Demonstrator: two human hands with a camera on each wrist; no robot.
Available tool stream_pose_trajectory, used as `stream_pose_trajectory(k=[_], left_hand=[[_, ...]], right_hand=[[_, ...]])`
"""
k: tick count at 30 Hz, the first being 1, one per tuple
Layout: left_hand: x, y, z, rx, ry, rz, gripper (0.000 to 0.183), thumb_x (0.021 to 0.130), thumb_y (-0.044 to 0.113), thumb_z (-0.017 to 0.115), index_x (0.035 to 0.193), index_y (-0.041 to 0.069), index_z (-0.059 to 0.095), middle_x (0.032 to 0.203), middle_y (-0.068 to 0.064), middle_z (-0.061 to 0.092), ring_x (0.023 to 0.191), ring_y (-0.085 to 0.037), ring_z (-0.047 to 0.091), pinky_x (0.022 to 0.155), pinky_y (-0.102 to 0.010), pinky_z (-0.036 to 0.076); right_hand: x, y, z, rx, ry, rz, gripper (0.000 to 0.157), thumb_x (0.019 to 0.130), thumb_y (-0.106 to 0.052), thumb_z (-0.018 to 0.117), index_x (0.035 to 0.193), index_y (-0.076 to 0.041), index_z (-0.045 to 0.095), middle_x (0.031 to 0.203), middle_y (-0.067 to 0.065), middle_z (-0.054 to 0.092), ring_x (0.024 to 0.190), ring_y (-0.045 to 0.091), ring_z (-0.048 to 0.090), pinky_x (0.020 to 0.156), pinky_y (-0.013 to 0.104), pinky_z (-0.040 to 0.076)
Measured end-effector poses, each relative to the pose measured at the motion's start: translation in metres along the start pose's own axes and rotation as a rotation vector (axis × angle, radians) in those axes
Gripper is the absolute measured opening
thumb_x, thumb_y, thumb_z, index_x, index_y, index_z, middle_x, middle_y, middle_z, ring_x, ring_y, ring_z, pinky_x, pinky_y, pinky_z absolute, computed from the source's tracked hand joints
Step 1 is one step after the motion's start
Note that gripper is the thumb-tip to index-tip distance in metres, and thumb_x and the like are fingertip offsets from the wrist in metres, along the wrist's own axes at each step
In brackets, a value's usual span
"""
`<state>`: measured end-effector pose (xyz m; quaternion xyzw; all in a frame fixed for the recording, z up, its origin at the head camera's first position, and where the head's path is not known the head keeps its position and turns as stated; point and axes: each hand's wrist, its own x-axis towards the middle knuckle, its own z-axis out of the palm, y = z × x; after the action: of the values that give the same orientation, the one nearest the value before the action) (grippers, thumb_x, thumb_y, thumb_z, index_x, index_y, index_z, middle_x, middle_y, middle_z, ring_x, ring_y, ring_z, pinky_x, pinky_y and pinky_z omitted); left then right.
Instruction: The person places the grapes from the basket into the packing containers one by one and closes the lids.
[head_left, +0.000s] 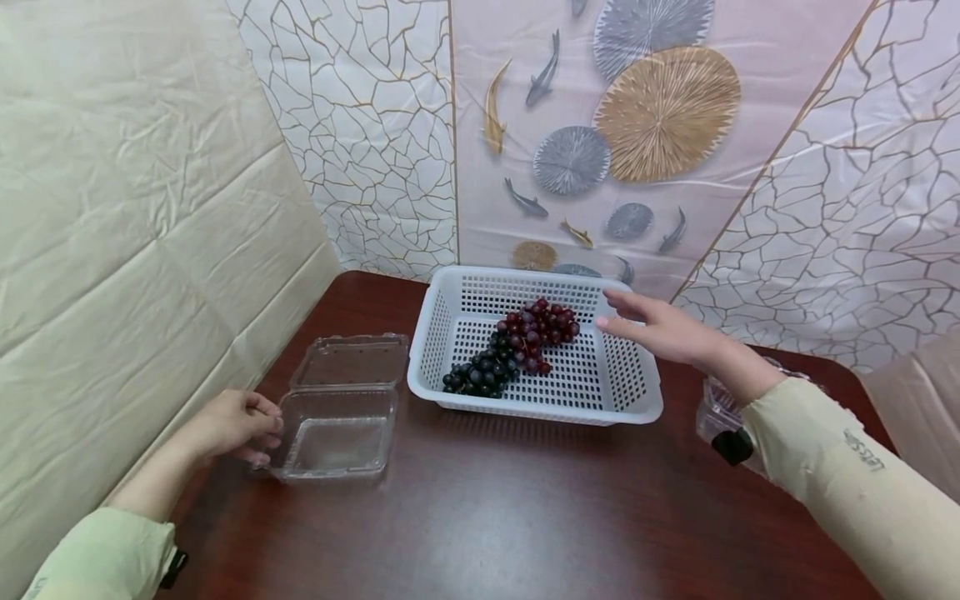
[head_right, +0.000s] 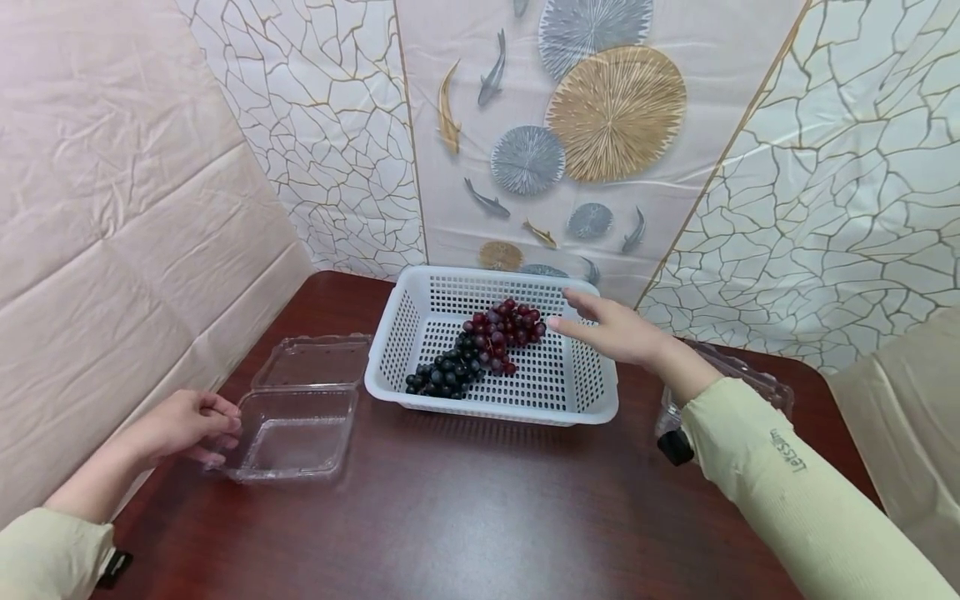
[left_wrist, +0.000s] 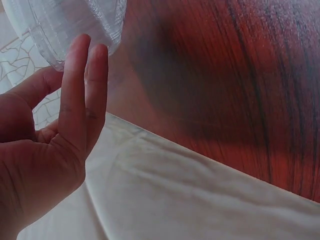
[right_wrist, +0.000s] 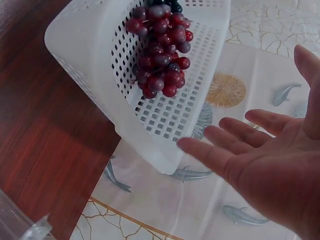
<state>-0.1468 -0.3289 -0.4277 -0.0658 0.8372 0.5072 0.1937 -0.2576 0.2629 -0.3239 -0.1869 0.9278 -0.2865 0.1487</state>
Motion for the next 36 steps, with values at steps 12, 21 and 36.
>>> stream_pose_trajectory(k=[12, 21, 36], left_hand=[[0.001, -0.005, 0.003, -0.016, 0.023, 0.013, 0.024, 0.104, -0.002, 0.061, 0.118, -0.019, 0.054, 0.097, -0.018, 0.076, 0.087, -0.026, 0.076, 0.067, -0.043, 0.068], [0.0, -0.009, 0.005, -0.036, 0.008, 0.039, 0.023, 0.102, -0.003, 0.063, 0.117, -0.019, 0.054, 0.098, -0.019, 0.076, 0.089, -0.028, 0.076, 0.067, -0.045, 0.068], [-0.001, -0.009, 0.006, -0.083, -0.02, 0.039, 0.025, 0.101, -0.003, 0.064, 0.118, -0.018, 0.053, 0.099, -0.021, 0.076, 0.089, -0.029, 0.076, 0.068, -0.046, 0.068]], right_hand=[[0.036, 0.003, -0.005, 0.288, -0.085, 0.084, 0.084, 0.111, -0.045, 0.057, 0.17, -0.001, 0.016, 0.168, 0.033, 0.029, 0.15, 0.051, 0.039, 0.115, 0.062, 0.048], [0.061, 0.003, -0.002, 0.304, -0.157, 0.129, 0.091, 0.109, -0.053, 0.056, 0.169, 0.001, 0.015, 0.172, 0.031, 0.018, 0.151, 0.051, 0.037, 0.117, 0.06, 0.046], [0.09, 0.015, 0.007, 0.37, -0.274, 0.212, 0.093, 0.111, -0.053, 0.051, 0.168, 0.006, 0.007, 0.173, 0.033, 0.012, 0.155, 0.055, 0.025, 0.121, 0.064, 0.04]])
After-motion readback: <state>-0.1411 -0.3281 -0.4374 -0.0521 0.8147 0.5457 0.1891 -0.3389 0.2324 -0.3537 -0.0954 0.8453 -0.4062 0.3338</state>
